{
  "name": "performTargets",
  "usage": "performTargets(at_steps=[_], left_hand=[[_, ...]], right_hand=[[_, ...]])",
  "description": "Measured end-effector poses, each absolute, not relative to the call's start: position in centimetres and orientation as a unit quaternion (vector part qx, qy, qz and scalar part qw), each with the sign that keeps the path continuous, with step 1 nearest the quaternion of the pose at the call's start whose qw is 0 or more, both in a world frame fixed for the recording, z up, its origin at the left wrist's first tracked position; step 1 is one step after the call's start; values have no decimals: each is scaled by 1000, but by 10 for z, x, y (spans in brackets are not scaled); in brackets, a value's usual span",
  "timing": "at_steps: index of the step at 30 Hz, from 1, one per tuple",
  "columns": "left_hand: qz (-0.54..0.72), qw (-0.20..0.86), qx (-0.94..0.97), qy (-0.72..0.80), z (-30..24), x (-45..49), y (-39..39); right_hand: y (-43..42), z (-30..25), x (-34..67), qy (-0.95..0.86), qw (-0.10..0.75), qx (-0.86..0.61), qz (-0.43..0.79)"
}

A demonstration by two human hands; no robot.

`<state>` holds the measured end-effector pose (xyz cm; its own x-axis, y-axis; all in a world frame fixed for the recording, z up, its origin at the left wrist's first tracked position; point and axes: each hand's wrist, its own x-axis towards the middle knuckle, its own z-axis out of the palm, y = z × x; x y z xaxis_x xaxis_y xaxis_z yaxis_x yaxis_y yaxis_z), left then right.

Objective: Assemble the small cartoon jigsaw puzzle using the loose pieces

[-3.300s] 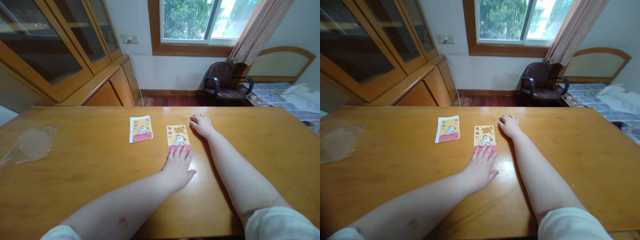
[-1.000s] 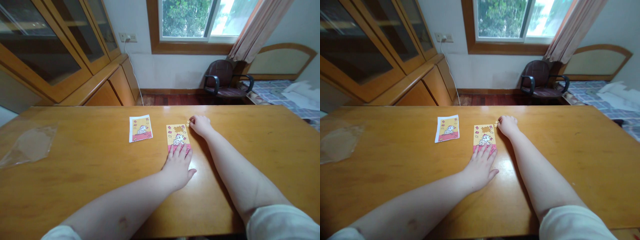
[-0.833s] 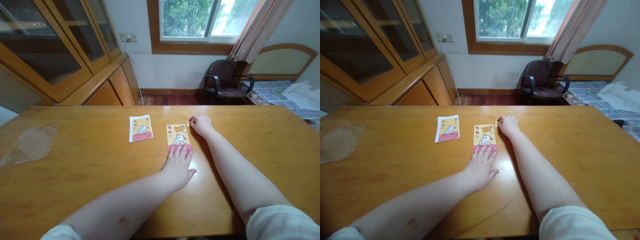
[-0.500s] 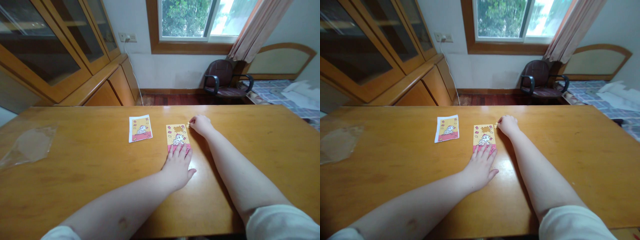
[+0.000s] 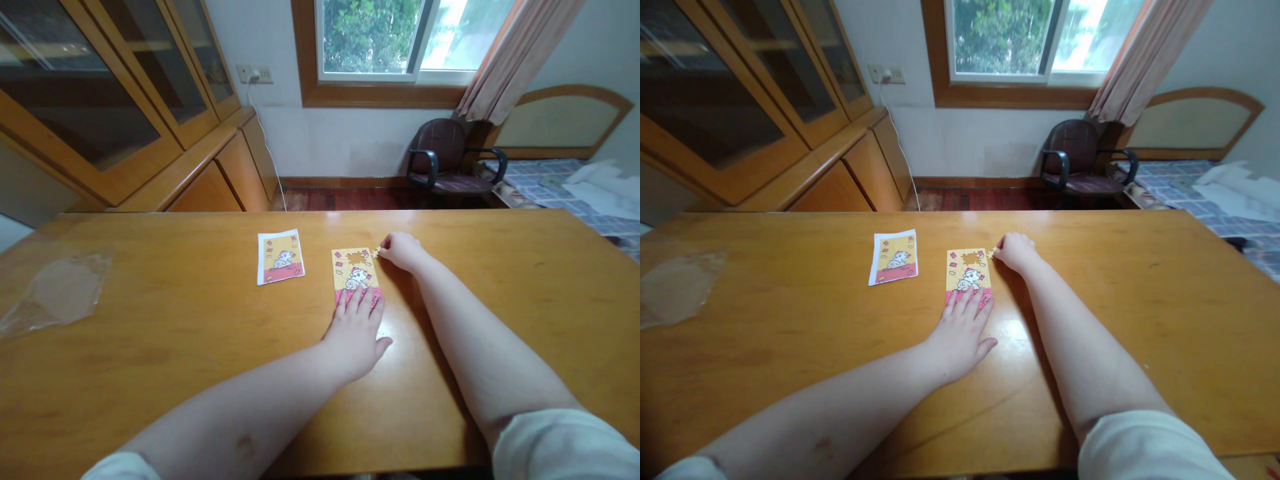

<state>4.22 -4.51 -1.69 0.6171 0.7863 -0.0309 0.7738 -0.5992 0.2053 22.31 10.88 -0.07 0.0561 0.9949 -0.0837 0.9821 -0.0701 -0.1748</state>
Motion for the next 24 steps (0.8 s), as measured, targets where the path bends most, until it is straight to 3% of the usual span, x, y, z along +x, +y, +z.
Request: performTargets(at_steps=[13, 24], left_hand=[[31, 101, 894, 435, -17, 42, -45], [24, 103, 893, 437, -15, 42, -45]], right_hand=[[102, 9, 219, -671, 58, -728, 128], [106, 0, 221, -725, 222, -632, 160]])
